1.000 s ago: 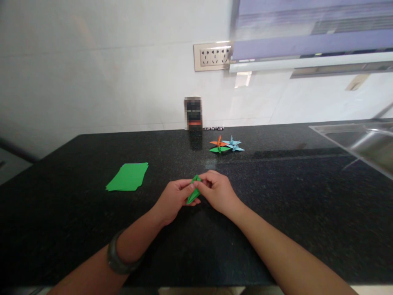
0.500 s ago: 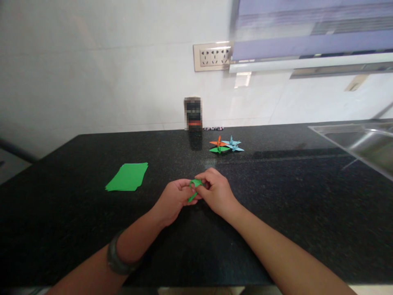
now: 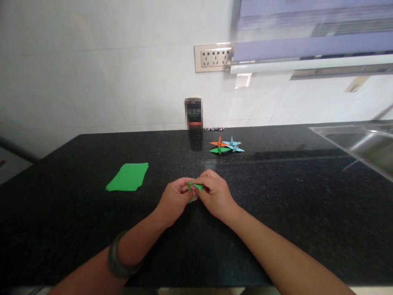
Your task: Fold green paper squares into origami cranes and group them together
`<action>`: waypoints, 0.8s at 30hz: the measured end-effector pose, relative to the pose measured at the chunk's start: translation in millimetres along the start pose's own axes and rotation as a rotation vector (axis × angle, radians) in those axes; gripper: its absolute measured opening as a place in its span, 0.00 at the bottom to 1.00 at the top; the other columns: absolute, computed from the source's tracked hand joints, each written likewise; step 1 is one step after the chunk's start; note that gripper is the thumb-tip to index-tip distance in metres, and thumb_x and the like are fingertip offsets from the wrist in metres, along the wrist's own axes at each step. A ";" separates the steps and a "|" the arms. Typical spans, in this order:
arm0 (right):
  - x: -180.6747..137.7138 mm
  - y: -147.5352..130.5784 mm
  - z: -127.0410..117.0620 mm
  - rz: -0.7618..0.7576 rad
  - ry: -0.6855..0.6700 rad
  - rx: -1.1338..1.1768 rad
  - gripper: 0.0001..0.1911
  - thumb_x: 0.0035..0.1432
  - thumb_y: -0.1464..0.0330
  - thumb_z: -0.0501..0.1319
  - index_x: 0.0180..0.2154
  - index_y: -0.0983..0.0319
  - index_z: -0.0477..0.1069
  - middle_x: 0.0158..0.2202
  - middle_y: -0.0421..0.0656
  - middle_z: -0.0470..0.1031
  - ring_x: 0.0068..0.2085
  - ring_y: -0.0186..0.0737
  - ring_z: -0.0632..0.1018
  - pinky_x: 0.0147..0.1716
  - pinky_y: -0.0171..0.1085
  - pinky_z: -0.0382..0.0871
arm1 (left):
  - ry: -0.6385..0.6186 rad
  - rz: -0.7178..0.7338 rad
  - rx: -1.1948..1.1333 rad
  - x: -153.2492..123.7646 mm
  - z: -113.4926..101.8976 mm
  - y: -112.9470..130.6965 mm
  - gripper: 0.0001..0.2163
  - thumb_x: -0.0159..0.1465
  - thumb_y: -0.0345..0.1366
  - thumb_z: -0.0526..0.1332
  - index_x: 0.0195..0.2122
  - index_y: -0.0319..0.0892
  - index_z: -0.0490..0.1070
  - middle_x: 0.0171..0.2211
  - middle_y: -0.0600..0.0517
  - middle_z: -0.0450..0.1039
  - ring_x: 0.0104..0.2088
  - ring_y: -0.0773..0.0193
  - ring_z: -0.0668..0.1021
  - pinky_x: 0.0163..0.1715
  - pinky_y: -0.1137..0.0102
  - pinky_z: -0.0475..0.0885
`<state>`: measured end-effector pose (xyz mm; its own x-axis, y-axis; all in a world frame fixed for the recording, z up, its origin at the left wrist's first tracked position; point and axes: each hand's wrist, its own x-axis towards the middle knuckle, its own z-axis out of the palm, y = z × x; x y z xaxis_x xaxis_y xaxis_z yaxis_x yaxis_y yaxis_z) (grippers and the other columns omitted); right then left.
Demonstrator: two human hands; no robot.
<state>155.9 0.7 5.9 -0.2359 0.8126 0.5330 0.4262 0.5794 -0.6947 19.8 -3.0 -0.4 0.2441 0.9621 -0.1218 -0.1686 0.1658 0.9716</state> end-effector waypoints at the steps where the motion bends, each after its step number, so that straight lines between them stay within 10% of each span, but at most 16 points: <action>1: 0.3 -0.7 -0.4 0.011 -0.014 0.000 0.07 0.53 0.74 0.59 0.30 0.59 0.75 0.26 0.40 0.67 0.29 0.34 0.70 0.28 0.33 0.65 | -0.011 0.004 0.014 0.3 -0.5 -0.8 0.08 0.52 0.30 0.62 0.34 0.36 0.71 0.26 0.52 0.74 0.27 0.69 0.74 0.30 0.73 0.67; 15: 0.1 1.2 2.7 -0.032 -0.001 0.064 0.05 0.52 0.74 0.60 0.28 0.60 0.73 0.26 0.40 0.67 0.29 0.33 0.70 0.28 0.33 0.65 | -0.054 0.077 0.186 1.4 -3.1 -6.3 0.04 0.52 0.29 0.60 0.30 0.38 0.70 0.22 0.55 0.70 0.23 0.69 0.71 0.25 0.74 0.64; 24: -1.7 11.2 2.0 0.344 -0.028 0.290 0.11 0.46 0.64 0.65 0.32 0.62 0.70 0.24 0.38 0.67 0.24 0.32 0.69 0.23 0.33 0.64 | 0.038 -0.133 -0.108 -1.0 -1.6 3.6 0.12 0.48 0.35 0.67 0.32 0.36 0.70 0.25 0.52 0.74 0.26 0.70 0.74 0.30 0.73 0.69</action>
<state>159.3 5.9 -3.7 -0.1484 0.9601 0.2369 0.2228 0.2659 -0.9379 17.4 -3.0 2.9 0.2351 0.9372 -0.2578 -0.2395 0.3129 0.9191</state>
